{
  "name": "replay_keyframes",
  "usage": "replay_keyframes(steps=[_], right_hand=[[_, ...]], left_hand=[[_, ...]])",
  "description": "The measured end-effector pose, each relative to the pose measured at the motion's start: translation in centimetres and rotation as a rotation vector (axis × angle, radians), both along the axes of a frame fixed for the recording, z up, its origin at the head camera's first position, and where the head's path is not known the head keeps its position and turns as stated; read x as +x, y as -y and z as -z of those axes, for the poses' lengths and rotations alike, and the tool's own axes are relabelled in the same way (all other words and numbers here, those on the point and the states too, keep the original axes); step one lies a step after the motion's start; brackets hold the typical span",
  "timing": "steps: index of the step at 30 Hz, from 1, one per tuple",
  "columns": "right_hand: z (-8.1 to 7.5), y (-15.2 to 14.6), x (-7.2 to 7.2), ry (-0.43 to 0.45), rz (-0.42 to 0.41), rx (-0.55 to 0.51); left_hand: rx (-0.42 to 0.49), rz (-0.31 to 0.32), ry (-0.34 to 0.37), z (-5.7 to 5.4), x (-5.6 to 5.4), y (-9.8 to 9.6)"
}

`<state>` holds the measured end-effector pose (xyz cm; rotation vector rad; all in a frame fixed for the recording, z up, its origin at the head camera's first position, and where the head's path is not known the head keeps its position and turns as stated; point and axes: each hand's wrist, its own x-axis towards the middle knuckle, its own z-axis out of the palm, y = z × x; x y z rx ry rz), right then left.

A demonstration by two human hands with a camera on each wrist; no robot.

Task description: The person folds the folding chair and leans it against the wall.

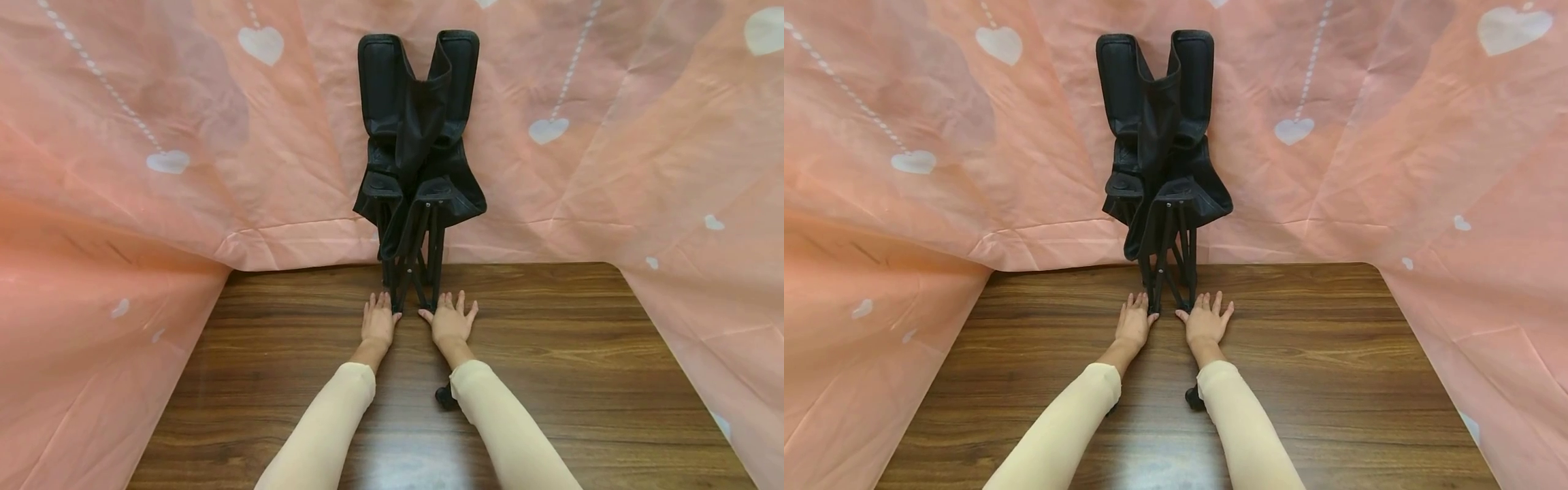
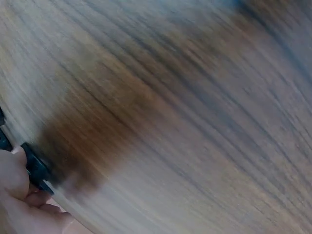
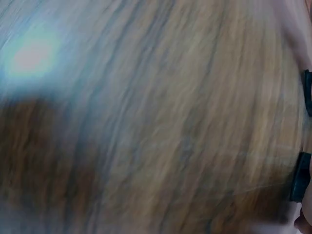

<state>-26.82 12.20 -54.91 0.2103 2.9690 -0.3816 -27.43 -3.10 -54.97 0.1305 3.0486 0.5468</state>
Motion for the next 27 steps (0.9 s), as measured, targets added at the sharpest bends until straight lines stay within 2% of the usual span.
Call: replay_keyframes(steps=[3, 17, 23, 27], right_hand=[[-0.15, 0.15, -0.11, 0.004, 0.016, -0.009], [0.03, 0.22, 0.24, 0.012, 0.014, -0.050], [0.11, 0.11, 0.19, -0.017, 0.018, -0.052], [0.09, 0.11, -0.01, -0.017, 0.017, -0.059]], left_hand=[[-0.009, -0.016, -0.039, -0.20, 0.02, -0.31], [-0.019, -0.022, -0.067, 0.35, 0.50, -0.39], [-0.029, -0.031, -0.099, 0.52, 0.53, -0.52], [-0.013, -0.050, -0.087, 0.39, 0.55, -0.55]])
